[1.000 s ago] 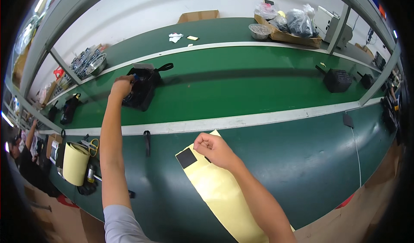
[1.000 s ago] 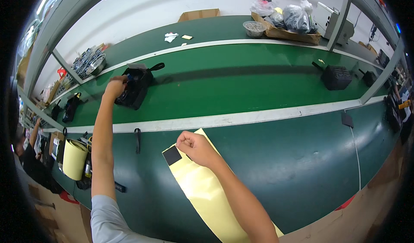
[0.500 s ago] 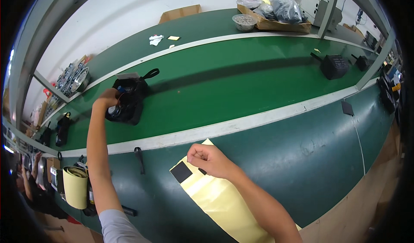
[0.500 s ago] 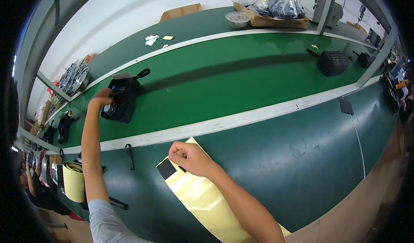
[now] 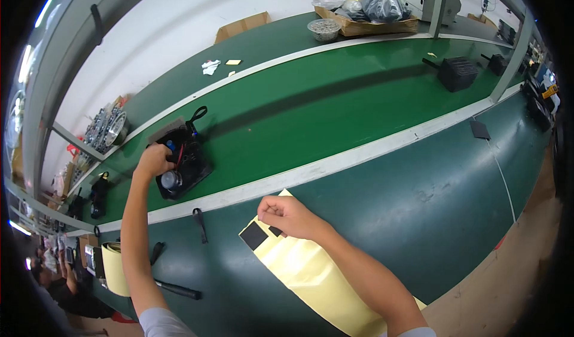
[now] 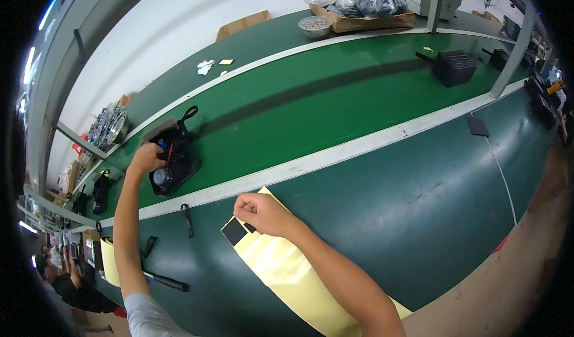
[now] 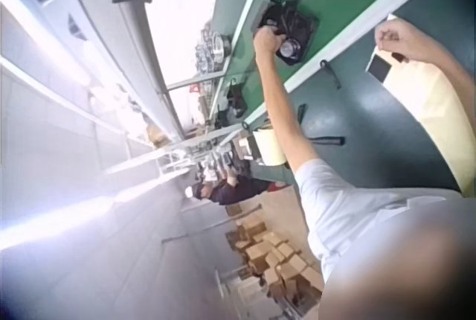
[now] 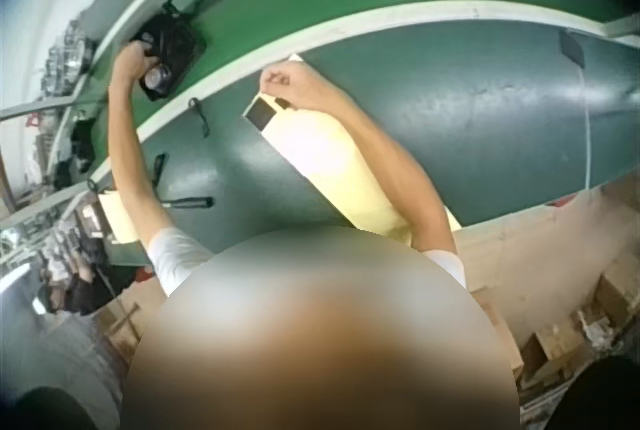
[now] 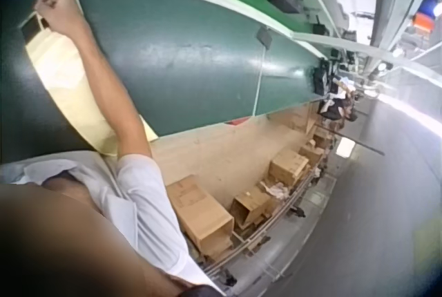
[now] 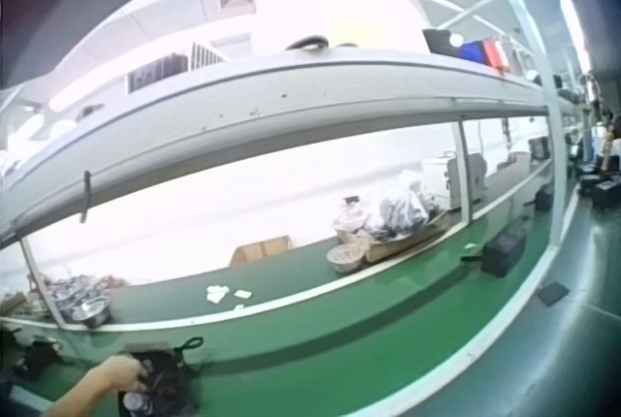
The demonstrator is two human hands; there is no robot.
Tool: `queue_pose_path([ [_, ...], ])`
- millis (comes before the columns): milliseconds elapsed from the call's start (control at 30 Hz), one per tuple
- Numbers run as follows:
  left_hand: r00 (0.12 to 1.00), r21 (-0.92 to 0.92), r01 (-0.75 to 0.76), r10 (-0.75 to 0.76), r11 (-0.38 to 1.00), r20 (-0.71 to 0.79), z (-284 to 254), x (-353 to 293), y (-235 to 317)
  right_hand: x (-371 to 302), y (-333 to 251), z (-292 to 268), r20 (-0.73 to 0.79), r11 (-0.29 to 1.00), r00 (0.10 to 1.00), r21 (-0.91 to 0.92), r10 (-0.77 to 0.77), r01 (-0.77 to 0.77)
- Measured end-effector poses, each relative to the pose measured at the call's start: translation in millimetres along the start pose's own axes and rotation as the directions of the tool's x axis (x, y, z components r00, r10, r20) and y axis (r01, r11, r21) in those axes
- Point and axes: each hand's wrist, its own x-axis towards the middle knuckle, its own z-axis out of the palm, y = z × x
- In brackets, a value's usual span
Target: Assembling the internal components and housing of an electronic device on a production line.
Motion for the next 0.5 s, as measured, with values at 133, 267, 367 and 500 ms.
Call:
queue_pose_path([
  [133,0.997,-0.028,0.075,-0.075,0.997,-0.016,-38,-62,38,2,5,2,-0.01,1.0,1.0,0.019,0.006,-0.006],
  [267,0.961,-0.162,0.272,-0.276,0.949,-0.003,-70,-144,87,8,11,2,0.013,0.998,0.998,0.016,-0.056,0.055],
  [367,0.907,-0.273,0.391,-0.419,0.879,-0.05,-79,-211,135,9,14,2,0.044,0.996,0.996,0.058,-0.077,0.074],
  [500,0.813,-0.349,0.546,-0.582,0.761,0.002,-70,-275,200,9,13,3,0.105,0.997,0.991,0.012,-0.08,0.079],
])
